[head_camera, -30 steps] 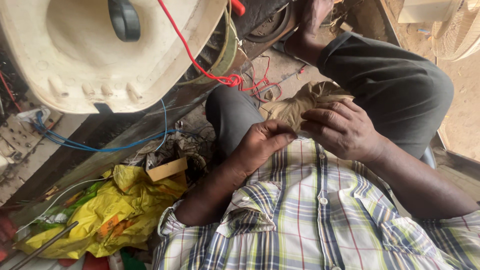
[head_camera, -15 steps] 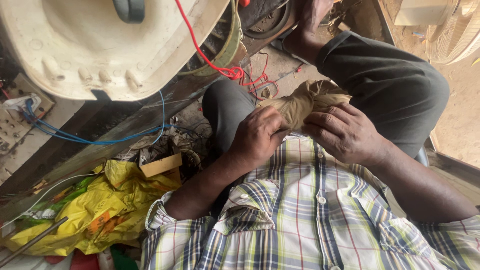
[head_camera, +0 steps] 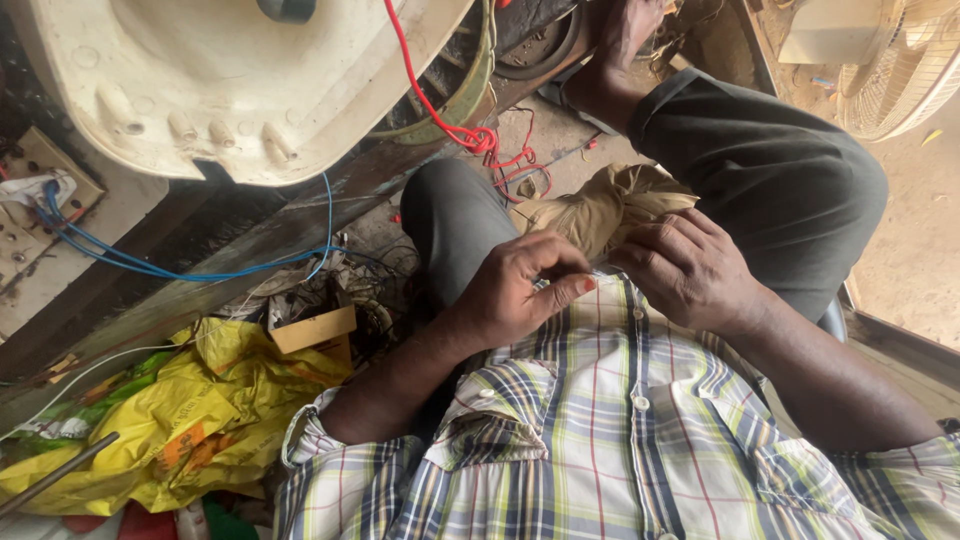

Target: The person uses scissors to cut a small piece of wire, then strips the insulation from the ends. They proceed to connect the prepared wire to a terminal on a white plastic housing, likely part of a fan assembly, by hand.

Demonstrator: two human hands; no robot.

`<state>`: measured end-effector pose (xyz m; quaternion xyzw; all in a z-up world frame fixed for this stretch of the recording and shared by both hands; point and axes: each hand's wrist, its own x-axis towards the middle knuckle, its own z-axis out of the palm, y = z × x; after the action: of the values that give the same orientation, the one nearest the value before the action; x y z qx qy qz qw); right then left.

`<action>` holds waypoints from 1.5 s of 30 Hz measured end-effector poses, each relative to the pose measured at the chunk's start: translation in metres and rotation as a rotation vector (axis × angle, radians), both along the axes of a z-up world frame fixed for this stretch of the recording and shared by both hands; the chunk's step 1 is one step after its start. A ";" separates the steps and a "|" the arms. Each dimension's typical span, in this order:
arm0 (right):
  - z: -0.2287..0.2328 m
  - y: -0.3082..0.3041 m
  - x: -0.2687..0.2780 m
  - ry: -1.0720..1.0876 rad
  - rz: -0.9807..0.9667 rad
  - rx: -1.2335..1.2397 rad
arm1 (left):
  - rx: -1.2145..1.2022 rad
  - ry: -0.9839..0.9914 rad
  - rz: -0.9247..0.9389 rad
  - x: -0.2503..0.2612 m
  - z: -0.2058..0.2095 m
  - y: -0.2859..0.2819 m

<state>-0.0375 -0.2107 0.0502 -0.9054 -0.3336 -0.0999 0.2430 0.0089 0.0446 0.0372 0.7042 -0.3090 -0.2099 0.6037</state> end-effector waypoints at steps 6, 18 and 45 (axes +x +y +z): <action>0.009 0.001 0.001 -0.090 0.068 -0.053 | 0.167 -0.177 -0.025 -0.003 -0.011 -0.009; 0.002 0.004 -0.002 0.028 0.055 -0.035 | 0.134 -0.432 0.174 -0.001 -0.004 -0.009; -0.023 0.002 -0.016 1.158 -0.340 0.740 | 0.129 -0.486 0.098 -0.005 -0.015 -0.007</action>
<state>-0.0538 -0.2084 0.0277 -0.7103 0.0510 0.2544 0.6544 0.0038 0.0377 0.0225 0.7852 -0.3967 -0.0241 0.4750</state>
